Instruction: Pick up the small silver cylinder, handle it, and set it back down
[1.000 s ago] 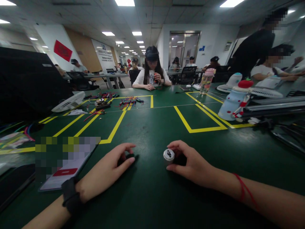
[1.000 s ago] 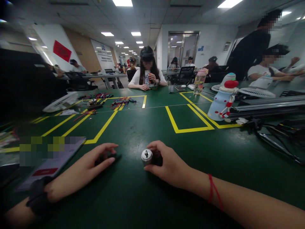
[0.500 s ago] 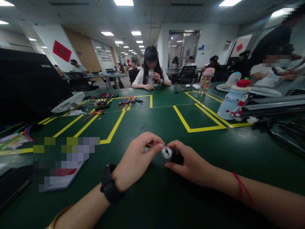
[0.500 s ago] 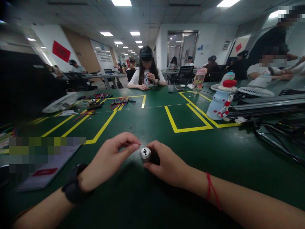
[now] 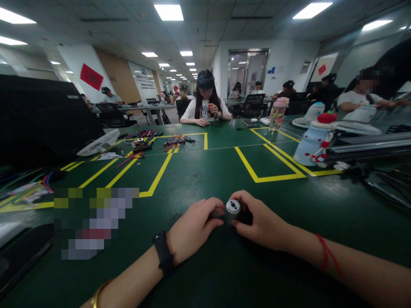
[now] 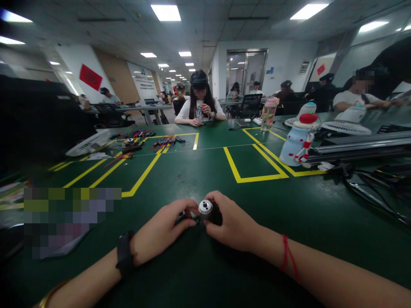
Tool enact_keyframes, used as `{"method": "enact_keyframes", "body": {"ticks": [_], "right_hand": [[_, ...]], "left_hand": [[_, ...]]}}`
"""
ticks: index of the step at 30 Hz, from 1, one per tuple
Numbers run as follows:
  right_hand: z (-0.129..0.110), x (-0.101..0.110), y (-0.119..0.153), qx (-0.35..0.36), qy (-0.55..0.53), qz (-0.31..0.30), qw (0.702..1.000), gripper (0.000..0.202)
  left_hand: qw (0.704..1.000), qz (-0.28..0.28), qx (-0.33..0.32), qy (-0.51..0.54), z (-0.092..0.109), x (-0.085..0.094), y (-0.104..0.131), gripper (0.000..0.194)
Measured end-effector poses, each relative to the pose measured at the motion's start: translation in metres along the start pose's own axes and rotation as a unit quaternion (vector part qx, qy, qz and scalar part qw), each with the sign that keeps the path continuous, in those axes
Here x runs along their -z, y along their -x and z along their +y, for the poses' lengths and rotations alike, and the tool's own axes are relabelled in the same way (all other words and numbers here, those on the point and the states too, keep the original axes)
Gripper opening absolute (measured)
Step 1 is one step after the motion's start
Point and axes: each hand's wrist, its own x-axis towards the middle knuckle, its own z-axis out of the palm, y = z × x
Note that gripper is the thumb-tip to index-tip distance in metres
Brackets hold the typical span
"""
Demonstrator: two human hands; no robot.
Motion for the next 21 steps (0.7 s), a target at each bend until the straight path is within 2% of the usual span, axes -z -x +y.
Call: {"method": "enact_keyframes", "body": {"ticks": [3,7,10,13,17,21], "right_hand": [[0.002,0.0,0.0,0.005,0.01,0.007,1.0,0.048],[0.001,-0.001,-0.002,-0.005,0.02,-0.006,1.0,0.043],[-0.001,0.001,-0.002,-0.018,0.017,-0.002,1.0,0.041],[0.003,0.012,0.0,-0.034,0.027,0.033,0.999,0.045],[0.024,0.052,0.017,-0.079,0.102,0.103,0.986,0.053],[0.072,0.117,0.064,-0.186,0.222,0.179,0.94,0.058]], "left_hand": [[0.999,0.025,0.034,0.031,-0.006,0.019,0.006,0.021],[0.987,0.08,0.117,0.076,-0.034,0.045,0.03,0.021],[0.967,0.143,0.18,0.108,-0.06,0.052,0.048,0.024],[0.956,0.181,0.19,0.128,-0.072,0.05,0.056,0.025],[0.961,0.165,0.181,0.128,-0.068,0.047,0.053,0.025],[0.962,0.162,0.18,0.125,-0.061,0.047,0.051,0.026]]}}
